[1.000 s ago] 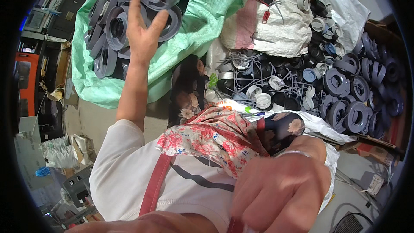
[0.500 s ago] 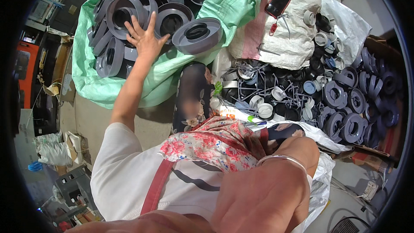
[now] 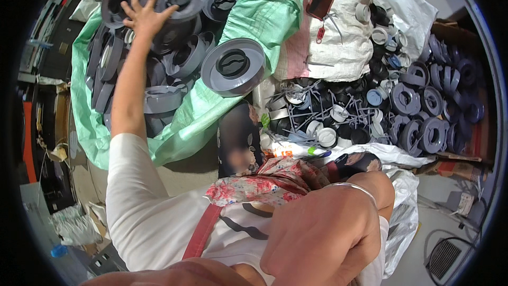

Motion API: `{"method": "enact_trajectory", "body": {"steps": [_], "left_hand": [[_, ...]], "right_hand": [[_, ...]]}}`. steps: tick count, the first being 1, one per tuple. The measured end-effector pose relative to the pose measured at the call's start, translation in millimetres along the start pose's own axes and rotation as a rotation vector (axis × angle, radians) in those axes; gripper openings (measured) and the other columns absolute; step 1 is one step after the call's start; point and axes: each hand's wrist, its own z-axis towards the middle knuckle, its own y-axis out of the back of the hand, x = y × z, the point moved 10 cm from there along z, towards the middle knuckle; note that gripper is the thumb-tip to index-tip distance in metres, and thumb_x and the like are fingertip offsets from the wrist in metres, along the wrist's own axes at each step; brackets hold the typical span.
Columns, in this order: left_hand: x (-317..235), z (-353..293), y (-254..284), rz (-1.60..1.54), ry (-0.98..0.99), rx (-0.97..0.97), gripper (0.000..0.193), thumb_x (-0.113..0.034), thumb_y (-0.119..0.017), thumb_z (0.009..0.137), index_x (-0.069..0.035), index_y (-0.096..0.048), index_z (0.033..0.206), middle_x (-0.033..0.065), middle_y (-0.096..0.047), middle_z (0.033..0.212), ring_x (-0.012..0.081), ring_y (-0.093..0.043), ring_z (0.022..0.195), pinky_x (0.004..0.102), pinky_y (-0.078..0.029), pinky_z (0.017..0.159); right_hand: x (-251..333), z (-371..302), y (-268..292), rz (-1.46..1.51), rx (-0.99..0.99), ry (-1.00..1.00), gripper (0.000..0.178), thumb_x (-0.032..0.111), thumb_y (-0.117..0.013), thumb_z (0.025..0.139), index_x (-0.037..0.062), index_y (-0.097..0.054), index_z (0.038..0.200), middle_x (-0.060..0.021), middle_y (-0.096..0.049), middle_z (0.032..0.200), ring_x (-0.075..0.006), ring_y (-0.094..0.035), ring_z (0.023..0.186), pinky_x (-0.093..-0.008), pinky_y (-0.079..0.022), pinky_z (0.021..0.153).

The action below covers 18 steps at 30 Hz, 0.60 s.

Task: The person takes grey plastic circular parts from a large green bag and places them into a pile on a white bag by hand.

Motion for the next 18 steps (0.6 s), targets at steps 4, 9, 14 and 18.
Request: {"method": "enact_trajectory", "body": {"steps": [4, 9, 14, 18], "left_hand": [[40.4, 43.9, -33.4, -0.048, 0.02, 0.063, 0.082, -0.075, -0.057, 0.059, -0.038, -0.041, 0.13, 0.0133, -0.011, 0.146, 0.0451, 0.008, 0.131, 0.066, -0.012, 0.094], [47.9, 66.0, -64.4, -0.048, 0.027, 0.121, 0.081, -0.075, -0.056, 0.06, -0.04, -0.039, 0.131, 0.0138, -0.008, 0.146, 0.0454, 0.01, 0.131, 0.0657, -0.009, 0.096], [53.2, 51.1, -104.3, -0.029, 0.049, 0.482, 0.081, -0.067, -0.061, 0.063, -0.038, -0.036, 0.133, 0.0125, -0.003, 0.148, 0.0427, 0.011, 0.132, 0.0638, -0.014, 0.098], [112.8, 5.7, -158.5, -0.298, 0.004, 0.739, 0.081, -0.056, -0.066, 0.065, -0.033, -0.033, 0.136, 0.0225, -0.015, 0.144, 0.045, -0.018, 0.129, 0.0479, -0.026, 0.102]], "right_hand": [[-1.0, -1.2, 3.0, -0.098, -0.198, 0.189, 0.019, 0.0, -0.058, 0.081, -0.0094, -0.057, 0.097, -0.0127, -0.052, 0.061, -0.0193, -0.041, 0.04, -0.0305, -0.028, 0.035], [-25.6, -24.4, 73.8, -0.456, -0.674, -0.199, 0.018, 0.001, -0.056, 0.082, -0.0071, -0.053, 0.098, -0.0087, -0.051, 0.067, -0.0156, -0.047, 0.052, -0.0265, -0.036, 0.046], [-63.2, -188.9, 189.6, -0.793, -1.646, -0.602, 0.051, 0.016, -0.062, 0.081, -0.0071, -0.038, 0.12, -0.0135, -0.058, 0.092, -0.0153, -0.059, 0.075, -0.0244, -0.05, 0.06], [-89.6, -178.8, 256.1, -0.708, -1.572, -0.509, 0.058, 0.013, -0.063, 0.077, -0.0065, -0.035, 0.124, -0.0126, -0.056, 0.099, -0.016, -0.059, 0.08, -0.0249, -0.052, 0.064]]}}
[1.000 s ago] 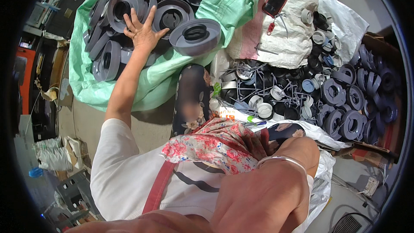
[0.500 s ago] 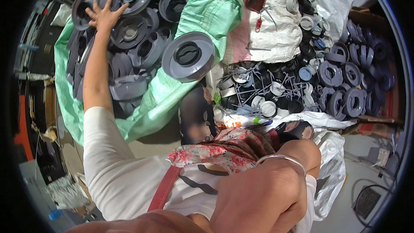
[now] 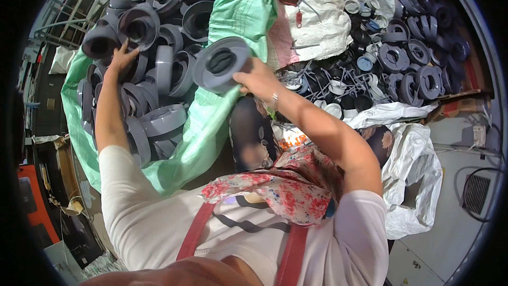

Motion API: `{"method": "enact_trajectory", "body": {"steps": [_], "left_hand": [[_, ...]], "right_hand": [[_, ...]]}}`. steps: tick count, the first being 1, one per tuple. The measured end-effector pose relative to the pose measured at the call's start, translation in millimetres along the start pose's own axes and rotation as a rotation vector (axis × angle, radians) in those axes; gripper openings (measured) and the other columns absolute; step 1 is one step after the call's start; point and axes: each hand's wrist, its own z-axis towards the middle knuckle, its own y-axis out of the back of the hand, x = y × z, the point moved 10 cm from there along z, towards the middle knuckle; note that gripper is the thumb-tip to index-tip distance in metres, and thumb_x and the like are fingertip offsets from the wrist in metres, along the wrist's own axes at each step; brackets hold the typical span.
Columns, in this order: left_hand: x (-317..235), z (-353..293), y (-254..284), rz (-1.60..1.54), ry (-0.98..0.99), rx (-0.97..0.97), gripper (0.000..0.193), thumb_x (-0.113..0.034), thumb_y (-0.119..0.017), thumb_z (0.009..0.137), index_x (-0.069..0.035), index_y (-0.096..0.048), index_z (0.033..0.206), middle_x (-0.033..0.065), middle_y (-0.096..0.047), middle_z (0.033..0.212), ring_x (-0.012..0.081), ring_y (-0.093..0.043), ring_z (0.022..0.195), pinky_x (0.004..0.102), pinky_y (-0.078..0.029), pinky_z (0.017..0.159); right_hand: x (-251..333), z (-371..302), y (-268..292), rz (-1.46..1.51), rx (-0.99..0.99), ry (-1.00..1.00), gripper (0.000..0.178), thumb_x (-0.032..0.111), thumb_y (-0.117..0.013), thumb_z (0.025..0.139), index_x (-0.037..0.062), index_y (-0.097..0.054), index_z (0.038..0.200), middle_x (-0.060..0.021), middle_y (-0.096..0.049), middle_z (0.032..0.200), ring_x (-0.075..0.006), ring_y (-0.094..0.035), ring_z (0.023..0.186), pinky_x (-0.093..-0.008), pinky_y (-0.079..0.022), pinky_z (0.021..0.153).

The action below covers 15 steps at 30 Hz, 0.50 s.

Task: The person takes grey plastic circular parts from a large green bag and places them into a pile on a white bag by hand.

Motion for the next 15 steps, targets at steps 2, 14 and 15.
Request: {"method": "enact_trajectory", "body": {"steps": [2, 14, 15], "left_hand": [[-22.4, -21.3, -4.9, -0.096, -0.106, 0.154, 0.077, -0.046, -0.064, 0.072, -0.026, -0.03, 0.138, 0.0261, -0.038, 0.132, 0.0403, -0.037, 0.122, 0.0373, -0.031, 0.101], [-103.7, -223.5, 101.1, -0.469, -0.299, -0.117, 0.039, -0.022, -0.054, 0.089, 0.007, -0.053, 0.115, 0.0154, -0.059, 0.11, 0.0194, -0.057, 0.099, 0.0281, -0.042, 0.086], [-140.0, -242.9, 87.3, -0.584, -0.336, -0.075, 0.037, -0.019, -0.055, 0.089, 0.006, -0.052, 0.116, 0.0131, -0.06, 0.107, 0.0172, -0.056, 0.098, 0.0269, -0.043, 0.086]], "right_hand": [[0.3, 31.9, -22.9, 0.15, 0.092, 0.054, 0.059, 0.011, -0.063, 0.076, -0.0058, -0.034, 0.126, -0.0123, -0.056, 0.097, -0.0142, -0.059, 0.083, -0.0237, -0.052, 0.064], [30.7, -7.6, 31.9, -0.708, 0.058, 0.602, 0.047, 0.028, -0.06, 0.073, 0.0048, -0.056, 0.113, -0.0166, -0.061, 0.105, -0.028, -0.059, 0.096, -0.0349, -0.045, 0.085], [25.9, -14.9, 82.7, -0.7, -0.054, 0.551, 0.046, 0.03, -0.061, 0.073, 0.0049, -0.057, 0.111, -0.017, -0.06, 0.106, -0.0278, -0.059, 0.095, -0.0349, -0.046, 0.084]]}}
